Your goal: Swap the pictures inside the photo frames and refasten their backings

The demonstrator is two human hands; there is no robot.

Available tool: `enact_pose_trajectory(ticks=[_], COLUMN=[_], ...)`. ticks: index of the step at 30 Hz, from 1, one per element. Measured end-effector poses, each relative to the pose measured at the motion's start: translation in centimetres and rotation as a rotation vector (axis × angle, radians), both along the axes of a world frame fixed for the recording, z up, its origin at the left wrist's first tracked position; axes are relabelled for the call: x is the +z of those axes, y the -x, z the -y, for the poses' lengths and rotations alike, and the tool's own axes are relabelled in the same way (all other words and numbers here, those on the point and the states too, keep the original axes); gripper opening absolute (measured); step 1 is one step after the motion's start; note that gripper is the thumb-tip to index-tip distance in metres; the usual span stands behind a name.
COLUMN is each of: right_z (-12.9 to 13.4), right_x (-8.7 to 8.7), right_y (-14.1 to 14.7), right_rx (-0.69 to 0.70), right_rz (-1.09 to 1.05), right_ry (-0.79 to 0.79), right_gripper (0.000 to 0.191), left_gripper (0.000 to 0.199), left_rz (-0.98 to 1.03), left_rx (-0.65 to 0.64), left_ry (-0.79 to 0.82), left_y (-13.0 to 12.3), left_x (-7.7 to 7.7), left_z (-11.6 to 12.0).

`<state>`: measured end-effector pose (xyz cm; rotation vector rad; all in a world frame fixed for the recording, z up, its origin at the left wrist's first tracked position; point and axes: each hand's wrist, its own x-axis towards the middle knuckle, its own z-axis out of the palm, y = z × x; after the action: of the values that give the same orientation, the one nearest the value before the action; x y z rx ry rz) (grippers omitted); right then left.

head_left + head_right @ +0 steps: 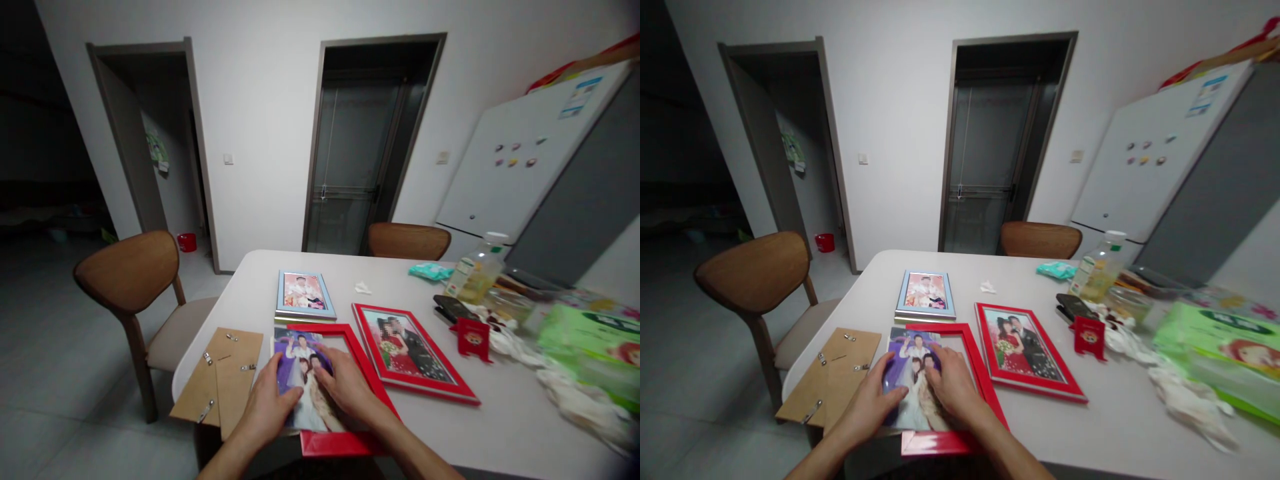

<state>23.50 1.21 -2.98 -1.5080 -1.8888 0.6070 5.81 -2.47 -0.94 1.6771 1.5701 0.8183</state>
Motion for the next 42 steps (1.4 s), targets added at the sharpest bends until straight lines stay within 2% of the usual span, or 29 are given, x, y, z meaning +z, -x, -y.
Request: enact_pose_trajectory(ticks=[4,7,10,12,15,19,21,23,26,28,30,32,35,37,39,42], right_z=[-1.0,-1.1,-0.6,-0.4,-0.4,-0.6,-0.4,0.1,1.0,1.5,1.7,1.9,2.0,1.9,1.6,0.9], right_x=[-1.0,-0.7,0.4,1.1,2.0,3.2,4.2,5.5,7.1,7.2,6.4,4.9,3.1,2.8,3.3,4.2], right_y=[0.3,0.2,0.1,0.2,0.5,1.1,1.7,2.3,2.8,2.7,2.3,2.0,1.8,1.5,0.8,-1.6], right_rx=[-0.16,-0.219,-0.104,-0.004,0.056,0.002,-0.012,0.035,0.137,0.141,0.065,-0.024,-0.007,-0.002,-0.069,-0.147], right_rz=[-0.469,-0.696,-0.783,-0.854,-1.008,-1.105,-1.11,-1.106,-1.102,-1.074,-0.99,-0.926,-1.034,-1.147,-1.176,-1.071], right_ry=[0.237,0.38,0.485,0.529,0.501,0.419,0.389,0.36,0.307,0.272,0.29,0.396,0.519,0.418,0.278,0.277], right_gripper=[0.054,0.06,0.046,0.034,0.027,0.024,0.026,0.029,0.035,0.04,0.041,0.039,0.036,0.033,0.033,0.035], left_gripper=[0.059,0.058,0.059,0.062,0.069,0.081,0.077,0.067,0.05,0.04,0.035,0.037,0.045,0.047,0.049,0.058], left_rz=[-0.033,-0.088,-0.118,-0.143,-0.205,-0.306,-0.348,-0.335,-0.141,0.082,0.333,0.565,0.801,0.885,0.911,0.859], left_rx=[0.046,0.057,0.038,0.024,-0.064,-0.266,-0.256,-0.235,-0.21,-0.097,0.08,0.219,0.303,0.291,0.193,-0.011], left_ry=[-0.038,-0.07,-0.09,-0.116,-0.218,-0.279,-0.318,-0.425,-0.59,-0.595,-0.505,-0.393,-0.266,-0.21,-0.144,-0.042], left_y=[0.1,0.2,0.0,-0.3,-0.8,-1.6,-1.9,-1.9,-1.5,-1.1,-0.9,-1.2,-2.3,-3.2,-3.7,-3.7], left_x=[-0.9,-1.8,-2.0,-1.6,-0.4,0.3,0.2,0.2,1.0,2.0,2.9,3.4,3.3,2.9,2.5,1.7], left_z=[-0.2,-0.3,-0.3,-0.1,0.9,2.2,2.4,2.3,1.8,1.6,1.6,1.6,1.8,2.0,2.1,2.2])
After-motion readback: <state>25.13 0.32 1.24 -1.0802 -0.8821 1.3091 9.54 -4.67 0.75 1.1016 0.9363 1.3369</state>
